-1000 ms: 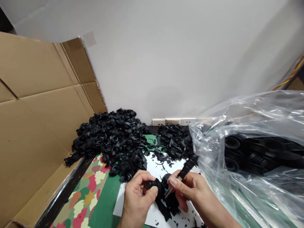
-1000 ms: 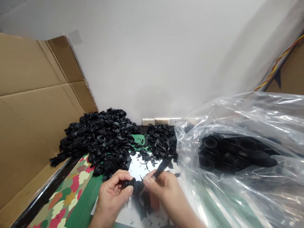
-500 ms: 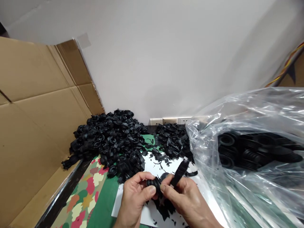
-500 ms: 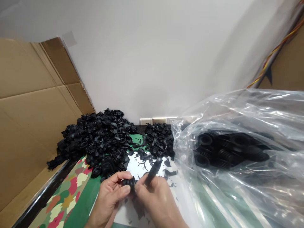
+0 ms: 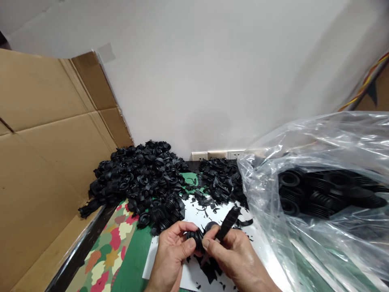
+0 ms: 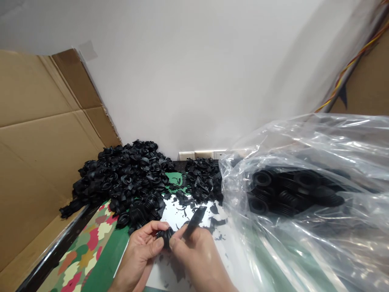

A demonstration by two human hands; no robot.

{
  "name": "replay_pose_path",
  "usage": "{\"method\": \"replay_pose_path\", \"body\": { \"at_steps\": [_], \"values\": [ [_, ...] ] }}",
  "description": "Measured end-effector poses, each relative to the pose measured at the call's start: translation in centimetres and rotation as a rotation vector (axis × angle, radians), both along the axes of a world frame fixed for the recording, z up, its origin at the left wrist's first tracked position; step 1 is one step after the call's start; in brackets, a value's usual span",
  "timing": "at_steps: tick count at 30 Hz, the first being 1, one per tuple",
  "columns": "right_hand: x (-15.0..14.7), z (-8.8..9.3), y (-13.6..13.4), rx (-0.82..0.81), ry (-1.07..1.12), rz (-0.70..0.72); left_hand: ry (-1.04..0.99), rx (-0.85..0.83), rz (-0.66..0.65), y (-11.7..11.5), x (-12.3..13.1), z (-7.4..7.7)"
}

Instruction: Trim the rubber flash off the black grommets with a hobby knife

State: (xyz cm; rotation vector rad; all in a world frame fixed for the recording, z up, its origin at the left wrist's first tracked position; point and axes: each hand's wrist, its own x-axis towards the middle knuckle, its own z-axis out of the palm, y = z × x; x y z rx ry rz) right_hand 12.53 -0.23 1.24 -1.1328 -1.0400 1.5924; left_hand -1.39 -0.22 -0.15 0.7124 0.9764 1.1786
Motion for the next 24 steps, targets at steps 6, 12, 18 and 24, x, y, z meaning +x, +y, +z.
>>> {"method": "replay_pose_path", "body": {
  "at_steps": [6, 12, 18, 24],
  "values": [
    [-0.19, 0.34, -0.04, -0.031, 0.029, 0.005, 0.011, 0.038, 0.012, 0.03, -0.13, -0.46],
    [-0.24, 0.23, 0.08, -0.053, 0.050, 0.018, 0.043, 0.072, 0.053, -0.07, -0.10, -0.34],
    [-0.29, -0.08, 0.16, -0.065, 0.062, 0.022, 0.126, 0.150, 0.103, -0.10, -0.03, -0.28],
    [-0.28, 0.02, 0.08, -0.064, 0.026, 0.017, 0.299, 0.286, 0.141, -0.03, -0.28, -0.39]
  ]
}}
